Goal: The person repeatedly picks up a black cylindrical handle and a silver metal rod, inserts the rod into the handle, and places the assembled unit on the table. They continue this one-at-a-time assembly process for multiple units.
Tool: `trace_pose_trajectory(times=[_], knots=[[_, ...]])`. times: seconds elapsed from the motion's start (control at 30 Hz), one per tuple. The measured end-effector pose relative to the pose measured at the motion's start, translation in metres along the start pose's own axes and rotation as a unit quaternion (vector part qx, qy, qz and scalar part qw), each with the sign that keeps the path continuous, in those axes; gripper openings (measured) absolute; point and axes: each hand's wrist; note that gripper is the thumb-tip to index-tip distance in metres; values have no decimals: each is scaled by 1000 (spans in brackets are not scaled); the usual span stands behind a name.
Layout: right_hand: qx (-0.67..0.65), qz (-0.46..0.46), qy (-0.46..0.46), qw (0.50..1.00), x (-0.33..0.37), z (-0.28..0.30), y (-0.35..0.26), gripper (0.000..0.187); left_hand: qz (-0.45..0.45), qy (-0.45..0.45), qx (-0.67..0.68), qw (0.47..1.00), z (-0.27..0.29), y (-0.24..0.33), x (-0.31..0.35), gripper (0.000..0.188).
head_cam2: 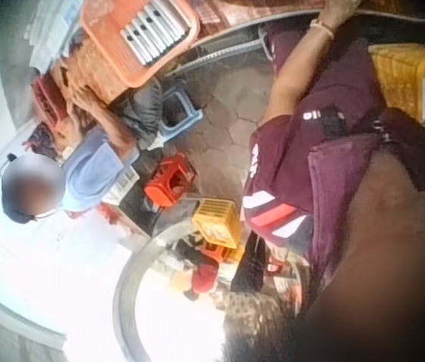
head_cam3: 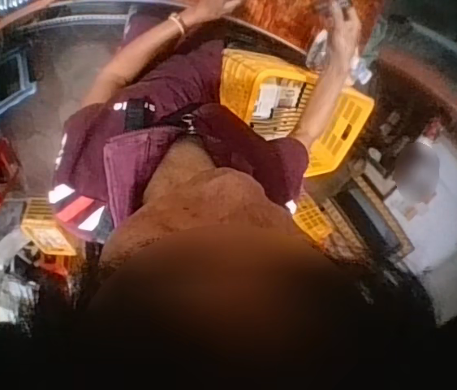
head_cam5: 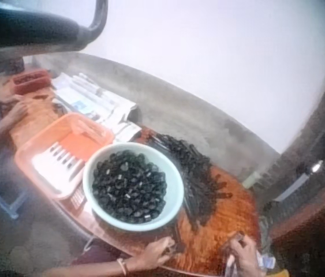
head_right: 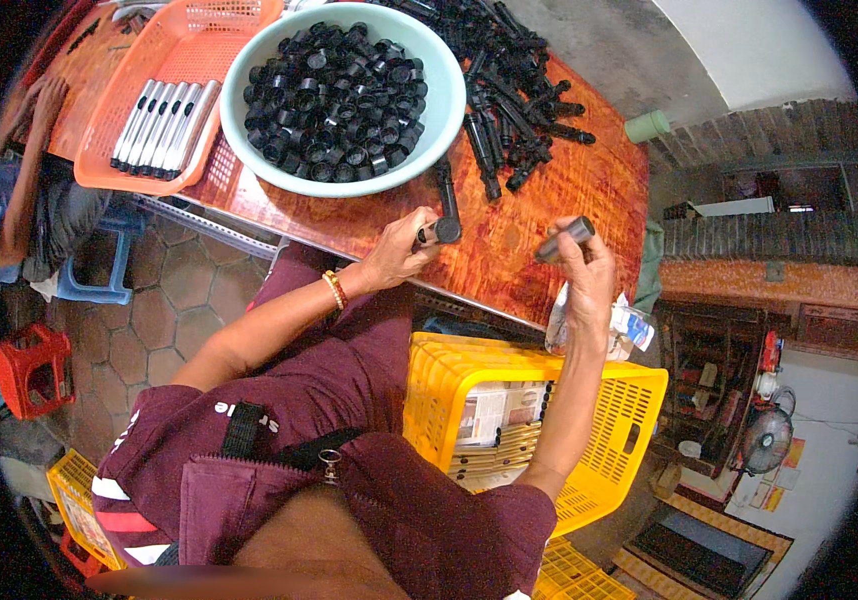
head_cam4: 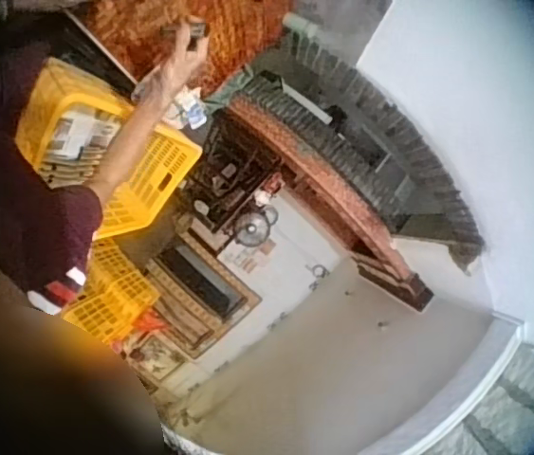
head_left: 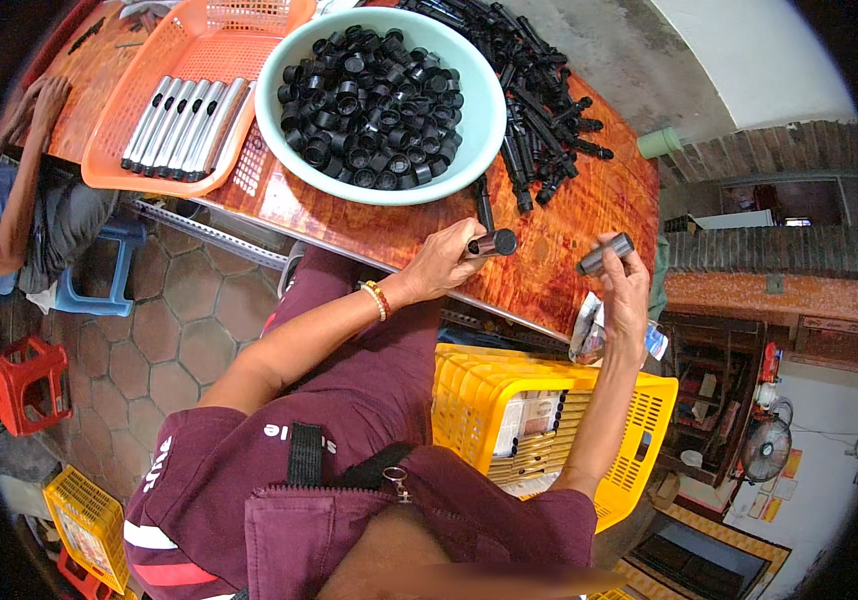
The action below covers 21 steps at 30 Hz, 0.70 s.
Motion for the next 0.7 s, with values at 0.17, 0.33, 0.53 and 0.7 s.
trace_pose_trajectory(times=[0.17, 0.33, 0.53, 0.7], knots=[[-38, 90, -58, 994, 19, -59, -60, 28, -1, -2, 6, 1000, 3, 0, 0, 23], [-35, 115, -56, 991, 26, -83, -71, 34, 2, -3, -3, 1000, 1, -1, -1, 25], [26, 122, -54, 991, 24, -93, -73, 33, 4, -5, 10, 1000, 2, 0, -1, 25], [107, 160, -65, 979, 26, -90, -79, 32, 9, -15, 12, 1000, 3, -1, 0, 26]])
Point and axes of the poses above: each hand's wrist, its own x-axis away from the middle knuckle, its own z-axis out of the back of the hand, y = z × x, and after that the axes turned 8 degrees about x, right-handed
